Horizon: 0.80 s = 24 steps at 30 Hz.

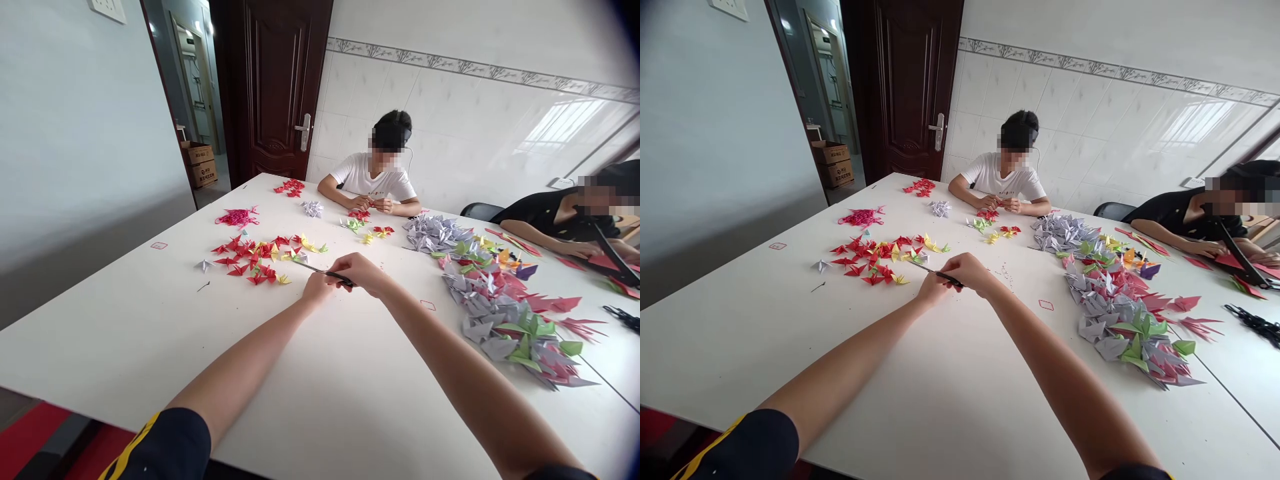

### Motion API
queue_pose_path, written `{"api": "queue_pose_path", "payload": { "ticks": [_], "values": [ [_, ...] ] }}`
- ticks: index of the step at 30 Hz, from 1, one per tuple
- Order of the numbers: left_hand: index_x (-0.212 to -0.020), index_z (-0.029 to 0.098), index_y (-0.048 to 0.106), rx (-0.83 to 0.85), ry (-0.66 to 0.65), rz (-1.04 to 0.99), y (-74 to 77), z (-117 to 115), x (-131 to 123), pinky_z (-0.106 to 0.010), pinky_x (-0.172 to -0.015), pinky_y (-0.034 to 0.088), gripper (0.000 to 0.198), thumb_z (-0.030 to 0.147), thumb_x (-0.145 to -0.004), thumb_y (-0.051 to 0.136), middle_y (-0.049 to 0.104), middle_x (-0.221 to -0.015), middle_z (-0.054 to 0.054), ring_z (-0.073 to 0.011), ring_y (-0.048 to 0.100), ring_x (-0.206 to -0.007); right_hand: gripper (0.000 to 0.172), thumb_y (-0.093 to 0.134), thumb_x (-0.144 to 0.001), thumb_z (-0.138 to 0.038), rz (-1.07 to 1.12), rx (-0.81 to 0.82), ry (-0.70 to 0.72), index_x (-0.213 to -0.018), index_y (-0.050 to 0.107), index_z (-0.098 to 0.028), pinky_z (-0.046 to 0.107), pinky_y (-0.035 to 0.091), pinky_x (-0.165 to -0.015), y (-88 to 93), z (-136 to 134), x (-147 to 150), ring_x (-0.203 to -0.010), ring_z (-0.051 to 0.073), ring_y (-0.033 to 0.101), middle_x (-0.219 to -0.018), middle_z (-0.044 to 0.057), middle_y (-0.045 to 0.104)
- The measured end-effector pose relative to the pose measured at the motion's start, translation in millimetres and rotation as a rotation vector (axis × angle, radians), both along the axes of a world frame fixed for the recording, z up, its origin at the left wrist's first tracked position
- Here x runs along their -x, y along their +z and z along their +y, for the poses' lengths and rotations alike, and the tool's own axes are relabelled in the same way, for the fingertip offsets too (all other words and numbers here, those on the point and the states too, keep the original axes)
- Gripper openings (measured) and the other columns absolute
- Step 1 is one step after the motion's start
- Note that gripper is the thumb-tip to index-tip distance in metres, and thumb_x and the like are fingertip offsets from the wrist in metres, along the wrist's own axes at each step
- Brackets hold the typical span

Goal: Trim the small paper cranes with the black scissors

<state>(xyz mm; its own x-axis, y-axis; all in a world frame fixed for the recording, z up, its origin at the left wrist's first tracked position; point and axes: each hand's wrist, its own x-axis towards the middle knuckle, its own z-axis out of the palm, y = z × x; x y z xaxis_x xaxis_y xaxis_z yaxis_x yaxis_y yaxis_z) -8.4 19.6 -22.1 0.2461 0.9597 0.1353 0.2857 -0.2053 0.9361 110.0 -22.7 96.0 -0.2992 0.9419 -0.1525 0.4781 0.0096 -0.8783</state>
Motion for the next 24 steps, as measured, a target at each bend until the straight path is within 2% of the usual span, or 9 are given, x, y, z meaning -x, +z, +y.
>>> {"api": "queue_pose_path", "payload": {
  "ticks": [2, 5, 10, 13, 17, 20, 22, 24],
  "values": [
    [-0.064, 0.018, 0.062, -0.036, -0.022, 0.058, 3.4, -2, 3, -0.025, -0.055, 0.030, 0.012, 0.026, -0.071, 0.060, 0.047, -0.054, 0.001, -0.0125, 0.042, -0.055, 0.028, 0.080, -0.061, -0.040, 0.144, -0.009, -0.022, -0.071, 0.070, -0.016, 0.024, 0.033, -0.045, -2.0, -17, -18, -0.046, 0.008, 0.045, -0.056, 0.001, 0.059],
    [-0.075, 0.018, 0.067, -0.087, -0.030, 0.053, 7.1, -5, 5, -0.025, -0.054, 0.027, 0.014, 0.029, -0.074, 0.058, 0.042, -0.053, 0.004, -0.0107, 0.037, -0.052, 0.029, 0.079, -0.064, -0.041, 0.289, -0.008, -0.128, -0.072, 0.066, -0.016, 0.025, 0.028, -0.045, -12.3, -48, -47, -0.045, 0.008, 0.043, -0.059, 0.000, 0.058],
    [-0.084, 0.018, 0.068, -0.136, 0.007, 0.038, 10.4, -11, 6, -0.024, -0.056, 0.031, 0.016, 0.026, -0.078, 0.055, 0.045, -0.054, 0.004, -0.0102, 0.039, -0.052, 0.030, 0.077, -0.069, -0.041, 0.451, 0.016, -0.289, -0.071, 0.059, -0.018, 0.027, 0.020, -0.047, -49.0, -94, -83, -0.044, 0.008, 0.037, -0.057, -0.002, 0.052],
    [-0.085, 0.019, 0.068, -0.254, 0.098, 0.105, 19.2, -15, 7, -0.025, -0.059, 0.035, 0.017, 0.024, -0.081, 0.053, 0.057, -0.065, 0.002, -0.0107, 0.045, -0.057, 0.030, 0.076, -0.071, -0.041, 0.531, 0.013, -0.344, -0.069, 0.056, -0.019, 0.027, 0.020, -0.048, -74.2, -105, -93, -0.046, 0.008, 0.036, -0.059, -0.003, 0.050],
    [-0.088, 0.020, 0.068, -0.464, 0.211, 0.189, 44.6, -10, 17, -0.026, -0.068, 0.042, 0.016, 0.021, -0.083, 0.053, 0.064, -0.084, -0.001, -0.0112, 0.052, -0.064, 0.028, 0.077, -0.072, -0.041, 0.564, 0.029, -0.340, -0.072, 0.059, -0.019, 0.027, 0.022, -0.049, -96.8, -104, -97, -0.049, 0.008, 0.036, -0.061, -0.002, 0.049],
    [-0.091, 0.020, 0.067, -0.550, 0.293, 0.259, 66.0, 1, 44, -0.028, -0.077, 0.047, 0.017, 0.019, -0.084, 0.051, 0.064, -0.092, -0.004, -0.0143, 0.059, -0.080, 0.027, 0.079, -0.068, -0.038, 0.583, 0.037, -0.321, -0.072, 0.061, -0.019, 0.026, 0.024, -0.049, -101.2, -104, -95, -0.053, 0.010, 0.039, -0.063, -0.001, 0.050],
    [-0.095, 0.020, 0.065, -0.564, 0.367, 0.358, 76.0, 7, 75, -0.031, -0.085, 0.048, 0.016, 0.022, -0.084, 0.053, 0.063, -0.101, -0.006, -0.0172, 0.060, -0.089, 0.027, 0.080, -0.067, -0.037, 0.611, 0.043, -0.321, -0.072, 0.061, -0.019, 0.025, 0.026, -0.049, -99.8, -106, -92, -0.056, 0.011, 0.041, -0.064, -0.001, 0.051],
    [-0.102, 0.021, 0.064, -0.544, 0.474, 0.502, 79.7, 11, 114, -0.039, -0.093, 0.046, 0.022, 0.029, -0.082, 0.057, 0.062, -0.108, -0.009, -0.0233, 0.057, -0.104, 0.027, 0.081, -0.066, -0.037, 0.629, 0.050, -0.325, -0.072, 0.061, -0.019, 0.025, 0.027, -0.048, -97.1, -109, -91, -0.056, 0.010, 0.041, -0.064, -0.001, 0.051]
  ]
}}
